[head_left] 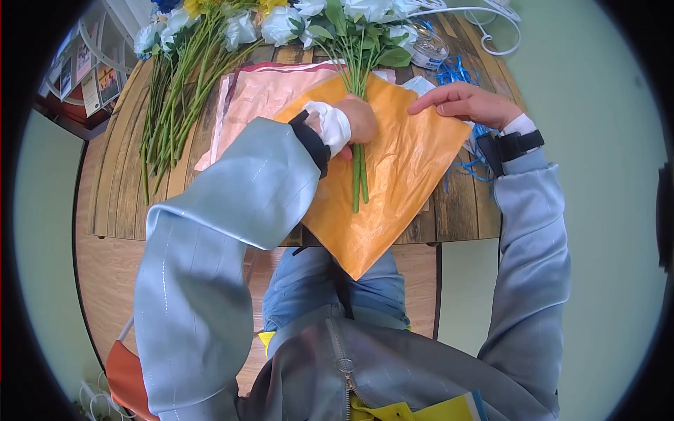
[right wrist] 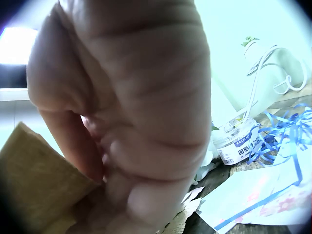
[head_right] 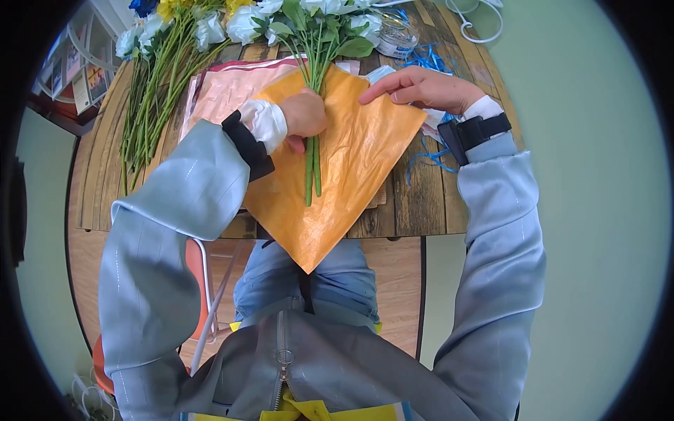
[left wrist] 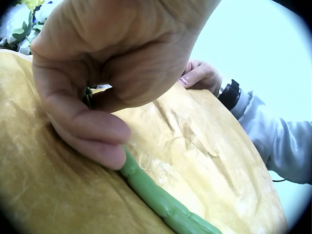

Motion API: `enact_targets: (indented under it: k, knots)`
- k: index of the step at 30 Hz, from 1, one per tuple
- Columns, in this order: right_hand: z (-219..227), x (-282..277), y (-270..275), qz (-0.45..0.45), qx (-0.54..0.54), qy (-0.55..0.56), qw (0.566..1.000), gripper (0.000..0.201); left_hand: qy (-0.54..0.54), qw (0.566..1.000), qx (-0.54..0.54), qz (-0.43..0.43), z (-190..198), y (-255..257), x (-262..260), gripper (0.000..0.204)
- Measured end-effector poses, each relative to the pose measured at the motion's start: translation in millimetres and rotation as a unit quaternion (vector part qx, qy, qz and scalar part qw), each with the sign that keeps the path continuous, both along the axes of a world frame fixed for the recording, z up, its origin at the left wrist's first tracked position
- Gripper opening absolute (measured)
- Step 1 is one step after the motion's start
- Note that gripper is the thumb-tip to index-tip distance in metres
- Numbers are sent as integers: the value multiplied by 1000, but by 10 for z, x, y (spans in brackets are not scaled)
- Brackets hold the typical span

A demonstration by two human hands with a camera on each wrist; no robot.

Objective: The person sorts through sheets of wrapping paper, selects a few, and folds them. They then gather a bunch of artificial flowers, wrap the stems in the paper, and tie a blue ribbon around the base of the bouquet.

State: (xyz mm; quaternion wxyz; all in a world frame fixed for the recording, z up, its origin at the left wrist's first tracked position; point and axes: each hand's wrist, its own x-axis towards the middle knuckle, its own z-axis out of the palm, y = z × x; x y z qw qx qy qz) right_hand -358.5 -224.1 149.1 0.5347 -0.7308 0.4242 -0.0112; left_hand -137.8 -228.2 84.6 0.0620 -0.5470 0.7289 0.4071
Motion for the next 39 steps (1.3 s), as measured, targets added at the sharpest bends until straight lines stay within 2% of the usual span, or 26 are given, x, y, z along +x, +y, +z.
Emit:
enact_targets:
  k: [7,8,9,10,11,12,13,14,16,17,18,19,20,22,24,25,26,27,28,29,30,31,32,33,35,39]
  knots:
    - [142,178,-5,82,-9,-3,997,41,-28,997,-63,-15,-207,-87,5,31]
    - [208,204,18,53,73,-14,996,42,-28,998,-63,-14,-255,-132,10,31]
    - [262,268,49,23,155,-24,987,44,-150,937,-182,-258,-296,-190,28,29]
    - [242,288,50,24,155,-24,987,44,-258,790,-284,-478,-341,-234,38,28]
    - [207,300,45,57,100,-32,993,47,-259,790,-284,-478,-390,-263,25,28]
    - [182,312,39,89,45,-41,994,54,-169,914,-179,-323,-397,-266,5,29]
    - [172,324,23,90,45,-41,994,54,-69,984,-64,-151,-405,-269,-9,32]
    - [178,331,12,96,32,-54,993,58,-69,984,-64,-150,-405,-257,-17,32]
    - [164,378,-3,103,20,-67,992,62,-84,965,-161,-189,-338,-171,0,20]
    - [154,405,-8,43,133,-132,981,62,-84,965,-162,-189,-307,-120,16,20]
    - [147,423,-12,-18,244,-194,950,63,13,977,-156,-148,-170,-7,50,21]
    - [128,423,-70,9,278,-211,937,62,109,977,-150,-105,-106,47,66,22]
    - [73,417,-80,9,279,-210,937,62,110,977,-150,-105,-95,46,58,22]
    - [3,457,-75,2,129,-157,979,57,46,991,-102,-78,-110,3,10,23]
    - [7,464,-110,14,87,-133,987,46,-19,997,-52,-49,-148,-59,-31,23]
    - [13,469,-160,37,25,-57,997,37,-51,998,-27,-35,-177,-93,-40,24]
    - [16,474,-199,59,-38,20,997,28,-50,998,-25,-35,-201,-139,-38,24]
    - [-44,477,-234,59,-37,20,997,28,-67,992,-44,-95,-204,-182,-28,29]
    - [-147,507,-263,84,-192,-36,977,21,-84,982,-63,-155,-224,-210,-10,34]
    - [-219,519,-293,106,-341,-91,929,14,-84,982,-62,-155,-262,-197,18,34]
    - [-198,563,-298,106,-341,-91,930,14,-20,983,-109,-147,-266,-141,64,33]
    - [-168,601,-310,158,-459,-78,871,13,44,977,-155,-138,-250,-91,95,32]
    - [-142,642,-316,206,-569,-63,794,13,44,977,-155,-139,-235,-83,99,32]
    - [-139,668,-325,206,-568,-64,794,13,51,978,-154,-134,-261,-42,107,32]
    - [-136,724,-326,164,-298,-43,940,17,67,978,-152,-125,-310,42,226,31]
    - [-176,818,-420,150,-239,-50,958,19,99,978,-148,-107,-366,74,253,31]
